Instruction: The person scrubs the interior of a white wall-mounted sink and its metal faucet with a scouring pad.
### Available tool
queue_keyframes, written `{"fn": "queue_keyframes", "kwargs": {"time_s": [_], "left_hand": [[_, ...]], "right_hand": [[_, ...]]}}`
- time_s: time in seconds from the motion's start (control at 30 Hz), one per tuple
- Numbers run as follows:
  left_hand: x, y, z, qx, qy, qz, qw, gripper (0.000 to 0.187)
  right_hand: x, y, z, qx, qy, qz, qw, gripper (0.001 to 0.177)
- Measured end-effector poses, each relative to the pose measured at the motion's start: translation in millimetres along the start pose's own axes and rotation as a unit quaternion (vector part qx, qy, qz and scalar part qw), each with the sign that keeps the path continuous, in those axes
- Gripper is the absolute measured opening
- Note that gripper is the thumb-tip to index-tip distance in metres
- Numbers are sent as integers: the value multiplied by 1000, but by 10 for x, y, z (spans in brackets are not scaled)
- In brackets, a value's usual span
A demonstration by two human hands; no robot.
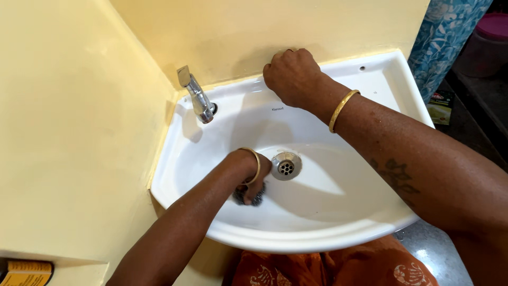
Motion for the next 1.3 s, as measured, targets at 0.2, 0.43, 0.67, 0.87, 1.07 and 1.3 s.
{"fn": "queue_keyframes", "kwargs": {"time_s": [0.2, 0.43, 0.67, 0.87, 1.07, 1.3], "left_hand": [[60, -452, -38, -187, -156, -362, 900, 46], [521, -812, -60, -39, -465, -312, 828, 34], [629, -725, 76, 15, -349, -183, 919, 40], [169, -951, 110, -153, -351, -317, 867, 40], [30, -1108, 287, -243, -310, -319, 862, 38], [717, -932, 164, -19, -597, -258, 760, 23]], "right_hand": [[-8, 9, 22, 2, -29, 8, 1000, 3], [21, 10, 17, 8, -16, 5, 1000, 10], [69, 8, -100, 47, -45, -19, 998, 13], [-21, 27, 50, 32, -39, 0, 999, 13], [-40, 8, 127, 45, -11, 0, 999, 16], [-29, -2, 137, 61, 3, -6, 998, 15]]}}
Point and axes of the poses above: each hand's wrist, its own x-axis towards the middle knuckle, its own z-axis out of the back of the hand, y = z × x, the point moved 1 cm from there along x, towards the middle knuckle, and after that the axes turned 8 degrees about z, right-handed, at the moved point
